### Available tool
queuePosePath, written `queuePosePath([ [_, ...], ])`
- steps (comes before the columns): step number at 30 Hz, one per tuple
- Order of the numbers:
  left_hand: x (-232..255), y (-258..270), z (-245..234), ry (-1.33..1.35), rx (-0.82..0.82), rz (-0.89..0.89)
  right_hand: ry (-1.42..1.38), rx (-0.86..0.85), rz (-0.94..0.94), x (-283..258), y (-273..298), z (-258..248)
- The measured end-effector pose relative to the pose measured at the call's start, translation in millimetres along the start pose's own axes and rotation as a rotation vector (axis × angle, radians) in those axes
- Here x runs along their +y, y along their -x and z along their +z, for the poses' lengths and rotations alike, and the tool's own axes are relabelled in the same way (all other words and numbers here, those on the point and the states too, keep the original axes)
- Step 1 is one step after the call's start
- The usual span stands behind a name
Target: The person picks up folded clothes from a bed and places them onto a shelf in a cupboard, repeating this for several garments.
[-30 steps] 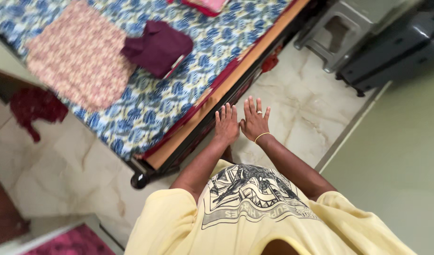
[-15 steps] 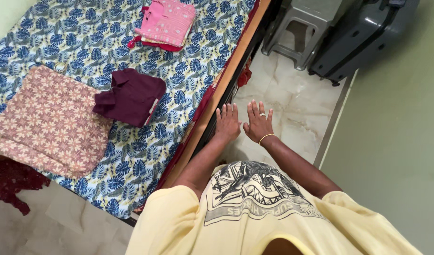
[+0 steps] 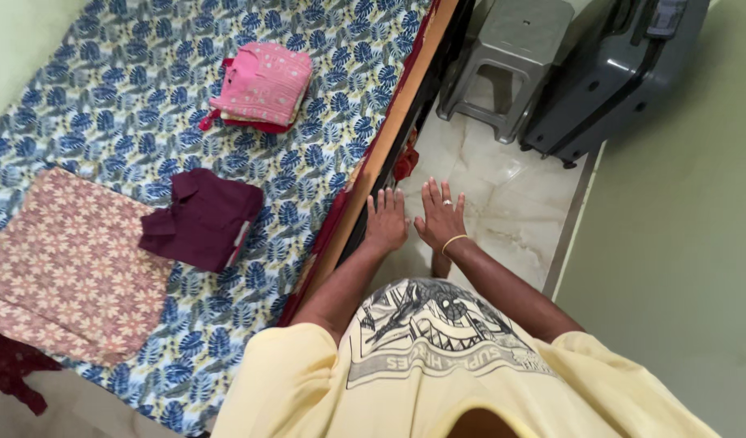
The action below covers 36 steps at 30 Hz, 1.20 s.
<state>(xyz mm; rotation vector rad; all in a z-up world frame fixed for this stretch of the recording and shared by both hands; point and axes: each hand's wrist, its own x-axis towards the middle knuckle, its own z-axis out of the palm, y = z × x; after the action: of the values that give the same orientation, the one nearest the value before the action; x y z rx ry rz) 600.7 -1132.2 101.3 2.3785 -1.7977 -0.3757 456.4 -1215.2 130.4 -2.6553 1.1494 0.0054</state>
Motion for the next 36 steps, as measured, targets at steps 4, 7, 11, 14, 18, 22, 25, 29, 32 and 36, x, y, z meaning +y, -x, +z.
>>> queuePosePath([
  [4, 22.0, -60.8, -8.0, -0.015, -0.038, -0.045, 0.027, -0.006, -0.043, 49.1, -45.8, -21.2],
  [7, 41.4, -106.0, -10.8, -0.033, -0.002, -0.061, 0.049, 0.035, -0.067, 89.5, -81.7, -46.0],
  [11, 66.6, -157.8, -12.4, -0.034, 0.062, -0.086, 0.050, -0.023, -0.037, 131.0, -117.7, -78.4],
  [14, 73.6, -175.7, -2.4, -0.055, 0.074, -0.085, 0.058, -0.056, -0.043, 148.2, -135.6, -84.0],
  [18, 74.8, -201.3, 1.1, -0.055, 0.053, -0.124, 0.062, -0.116, -0.095, 156.1, -155.6, -78.4],
  [22, 61.7, -232.1, -1.2, -0.042, 0.070, -0.176, 0.090, -0.165, -0.147, 160.1, -190.3, -67.5],
  [25, 48.3, -255.4, 1.2, -0.052, 0.081, -0.201, 0.046, -0.126, -0.197, 167.1, -228.0, -60.4],
  [29, 21.5, -297.2, -13.5, -0.044, 0.089, -0.252, 0.096, -0.093, -0.254, 167.6, -284.8, -59.9],
  [32, 1.0, -322.1, -32.3, -0.006, 0.105, -0.315, 0.141, -0.090, -0.279, 157.1, -325.8, -66.2],
  [36, -36.7, -339.4, -47.8, -0.036, 0.170, -0.354, 0.128, -0.076, -0.331, 128.0, -369.6, -64.6],
])
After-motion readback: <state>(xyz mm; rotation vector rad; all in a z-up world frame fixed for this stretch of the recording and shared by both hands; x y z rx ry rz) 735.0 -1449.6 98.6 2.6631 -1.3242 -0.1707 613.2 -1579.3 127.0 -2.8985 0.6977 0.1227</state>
